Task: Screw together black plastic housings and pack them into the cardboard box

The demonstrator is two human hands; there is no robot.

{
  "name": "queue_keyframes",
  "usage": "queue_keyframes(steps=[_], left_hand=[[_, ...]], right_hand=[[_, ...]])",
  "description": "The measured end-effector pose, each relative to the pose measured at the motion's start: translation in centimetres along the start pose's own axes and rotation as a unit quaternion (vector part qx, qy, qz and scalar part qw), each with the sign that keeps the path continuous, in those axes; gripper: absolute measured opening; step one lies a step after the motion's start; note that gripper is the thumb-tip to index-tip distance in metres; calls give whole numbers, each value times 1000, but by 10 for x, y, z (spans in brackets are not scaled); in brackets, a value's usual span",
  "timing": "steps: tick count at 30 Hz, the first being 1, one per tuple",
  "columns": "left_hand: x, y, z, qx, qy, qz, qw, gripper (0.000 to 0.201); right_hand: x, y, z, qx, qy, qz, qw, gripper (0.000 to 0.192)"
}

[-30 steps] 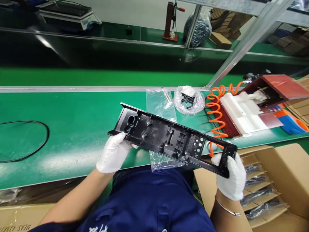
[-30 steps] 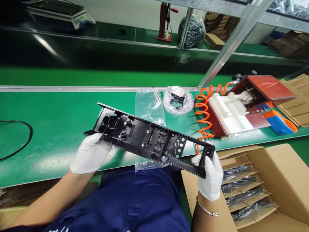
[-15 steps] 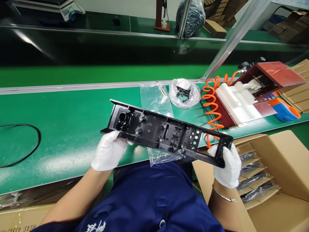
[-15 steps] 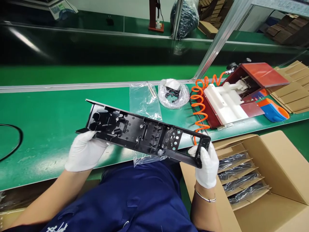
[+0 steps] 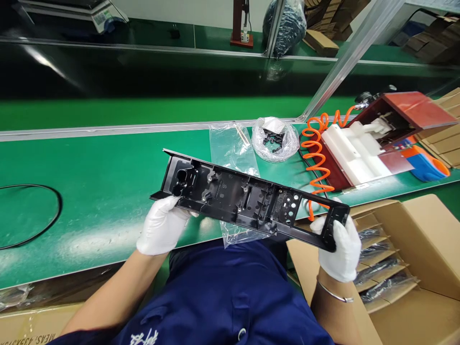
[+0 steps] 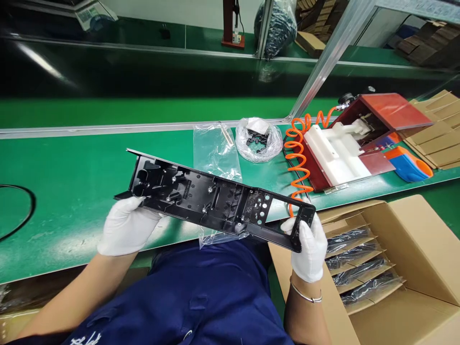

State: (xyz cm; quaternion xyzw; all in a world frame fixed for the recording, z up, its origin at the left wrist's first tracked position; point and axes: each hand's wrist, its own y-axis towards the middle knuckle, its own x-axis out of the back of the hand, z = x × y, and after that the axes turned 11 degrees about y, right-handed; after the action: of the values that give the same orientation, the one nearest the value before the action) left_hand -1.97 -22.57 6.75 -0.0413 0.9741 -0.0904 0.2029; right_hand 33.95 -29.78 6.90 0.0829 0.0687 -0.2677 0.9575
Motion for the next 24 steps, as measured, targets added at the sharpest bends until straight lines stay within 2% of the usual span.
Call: queue_keyframes(steps=[5,14,20,24], left_hand=[[-2,-1,2,20,-7,-37,999,10],[-4,-2,0,24,8,-37,999,12],[-8,-2,-1,-1,27,-39,999,25],[-15,-5,-4,-37,22,-79,996,39]], right_hand=[[2,-1,-2,-13,16,-13,1000,46],[2,-2,-4,-21,27,-20,999,51],[1,0,-1,-44,17,-4,999,37],[2,3,-1,-68,16,22,997,37]])
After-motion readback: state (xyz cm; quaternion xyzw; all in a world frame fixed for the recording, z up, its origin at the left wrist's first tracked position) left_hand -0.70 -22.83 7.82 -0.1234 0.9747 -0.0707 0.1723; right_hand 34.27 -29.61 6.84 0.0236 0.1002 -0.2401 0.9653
